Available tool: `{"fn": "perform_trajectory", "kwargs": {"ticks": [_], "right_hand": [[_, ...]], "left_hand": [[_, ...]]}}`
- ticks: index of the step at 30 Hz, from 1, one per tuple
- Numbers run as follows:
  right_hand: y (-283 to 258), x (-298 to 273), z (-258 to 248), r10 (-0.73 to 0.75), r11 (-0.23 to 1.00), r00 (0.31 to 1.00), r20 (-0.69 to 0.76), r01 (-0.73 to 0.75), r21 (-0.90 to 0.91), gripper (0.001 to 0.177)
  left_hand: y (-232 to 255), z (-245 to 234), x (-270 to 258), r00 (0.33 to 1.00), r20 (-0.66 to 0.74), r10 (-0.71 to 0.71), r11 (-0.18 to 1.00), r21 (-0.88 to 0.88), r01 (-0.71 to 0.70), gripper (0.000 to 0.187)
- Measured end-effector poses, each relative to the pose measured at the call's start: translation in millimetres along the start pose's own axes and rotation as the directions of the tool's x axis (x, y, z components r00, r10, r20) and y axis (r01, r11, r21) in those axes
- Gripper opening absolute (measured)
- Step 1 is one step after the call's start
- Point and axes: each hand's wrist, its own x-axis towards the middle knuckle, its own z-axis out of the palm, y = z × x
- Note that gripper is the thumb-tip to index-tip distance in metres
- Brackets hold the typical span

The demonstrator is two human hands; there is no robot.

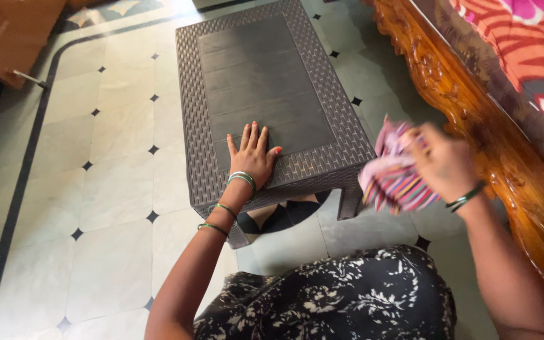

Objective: The person wipes the surface of a dark wicker table with a striped cloth. After cleaning, the person places a green patterned cloth on top of the table and smooths it out.

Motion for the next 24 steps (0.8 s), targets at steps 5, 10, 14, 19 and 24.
{"fn": "perform_trajectory", "kwargs": {"ticks": [5, 10, 14, 19, 24], "right_hand": [[-7, 41, -40, -0.198, 0.884, 0.677, -0.709, 0.436, 0.170, 0.029], [-23, 105, -6, -0.330, 0.692, 0.777, -0.536, 0.586, 0.422, 0.016], [-55, 137, 43, -0.492, 0.867, 0.822, 0.285, 0.490, 0.084, 0.034], [-64, 184, 46, -0.535, 0.819, 0.836, -0.120, 0.549, 0.170, 0.035], [-67, 176, 113, -0.683, 0.722, 0.712, 0.164, 0.624, 0.300, 0.044]], "left_hand": [[-2, 2, -1, 1.000, 0.011, 0.025, 1.000, 0.015, -0.025, 0.072], [-2, 3, -2, 1.000, 0.017, 0.026, 0.999, 0.019, -0.026, 0.073], [-2, -5, -4, 0.999, -0.012, 0.046, 0.999, 0.020, -0.046, 0.076], [-27, -36, -8, 0.973, 0.041, 0.229, 0.970, -0.095, -0.224, 0.085], [-37, -50, -9, 0.939, 0.076, 0.335, 0.940, -0.085, -0.329, 0.083]]}}
